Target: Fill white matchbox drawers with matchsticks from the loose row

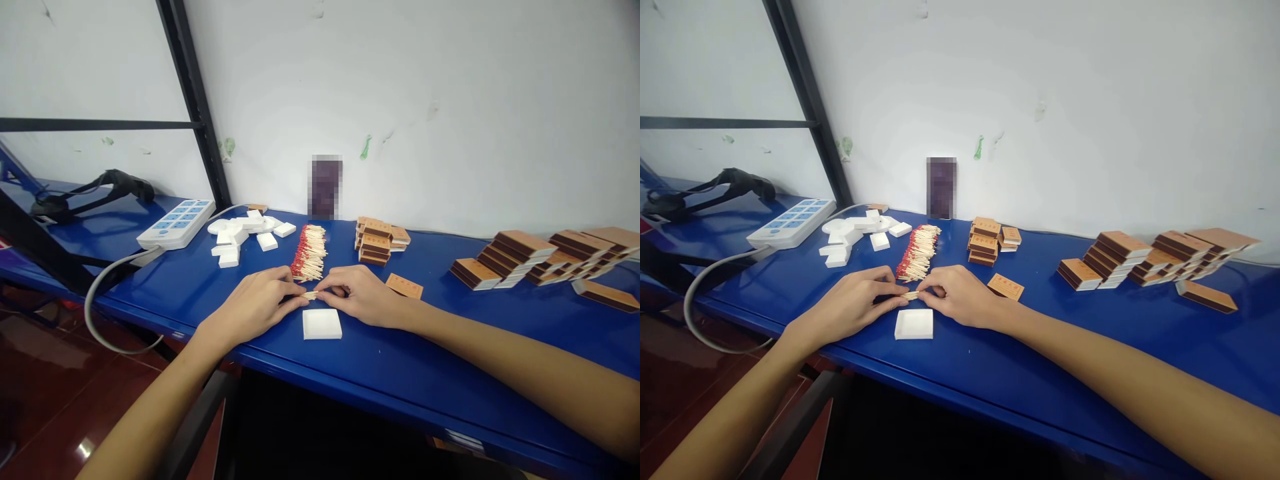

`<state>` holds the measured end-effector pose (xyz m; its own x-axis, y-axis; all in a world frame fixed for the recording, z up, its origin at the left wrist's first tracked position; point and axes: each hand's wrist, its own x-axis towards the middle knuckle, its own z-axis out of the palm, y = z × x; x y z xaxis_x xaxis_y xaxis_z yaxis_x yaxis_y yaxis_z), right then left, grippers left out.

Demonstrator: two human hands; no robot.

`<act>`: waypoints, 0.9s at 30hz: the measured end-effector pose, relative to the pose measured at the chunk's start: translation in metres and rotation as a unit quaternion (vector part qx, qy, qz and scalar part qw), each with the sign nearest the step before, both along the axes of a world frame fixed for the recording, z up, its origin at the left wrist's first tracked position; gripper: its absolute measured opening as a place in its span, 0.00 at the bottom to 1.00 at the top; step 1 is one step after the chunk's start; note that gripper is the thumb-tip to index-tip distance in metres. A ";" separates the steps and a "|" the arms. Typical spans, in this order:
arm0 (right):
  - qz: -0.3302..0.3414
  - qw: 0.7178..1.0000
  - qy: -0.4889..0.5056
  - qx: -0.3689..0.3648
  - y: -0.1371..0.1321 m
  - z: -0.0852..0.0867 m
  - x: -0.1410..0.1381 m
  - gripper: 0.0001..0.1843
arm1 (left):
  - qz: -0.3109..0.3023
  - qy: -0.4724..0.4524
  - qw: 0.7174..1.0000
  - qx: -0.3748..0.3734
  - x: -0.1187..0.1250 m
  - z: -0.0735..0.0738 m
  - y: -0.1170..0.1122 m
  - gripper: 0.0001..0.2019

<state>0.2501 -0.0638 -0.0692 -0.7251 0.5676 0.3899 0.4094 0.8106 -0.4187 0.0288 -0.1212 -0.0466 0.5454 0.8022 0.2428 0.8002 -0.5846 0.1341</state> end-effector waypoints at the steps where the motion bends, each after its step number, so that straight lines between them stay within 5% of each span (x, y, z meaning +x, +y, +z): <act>1: -0.002 1.000 -0.004 -0.001 0.000 0.000 0.000 0.08 | -0.001 0.002 1.000 0.004 0.001 0.000 0.000 0.16; 12: -0.005 0.999 -0.048 -0.022 -0.002 0.009 -0.002 0.08 | 0.024 0.071 0.997 0.014 0.018 0.011 -0.003 0.14; 27: 0.010 0.997 -0.071 -0.034 -0.004 0.019 -0.004 0.06 | 0.026 0.068 0.993 -0.098 0.024 0.027 0.010 0.09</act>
<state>0.2458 -0.0678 -0.0505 -0.7820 0.5732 0.2446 0.4516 0.7917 -0.4115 0.0530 -0.1113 -0.0199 0.5197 0.8543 0.0071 0.8466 -0.5161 0.1303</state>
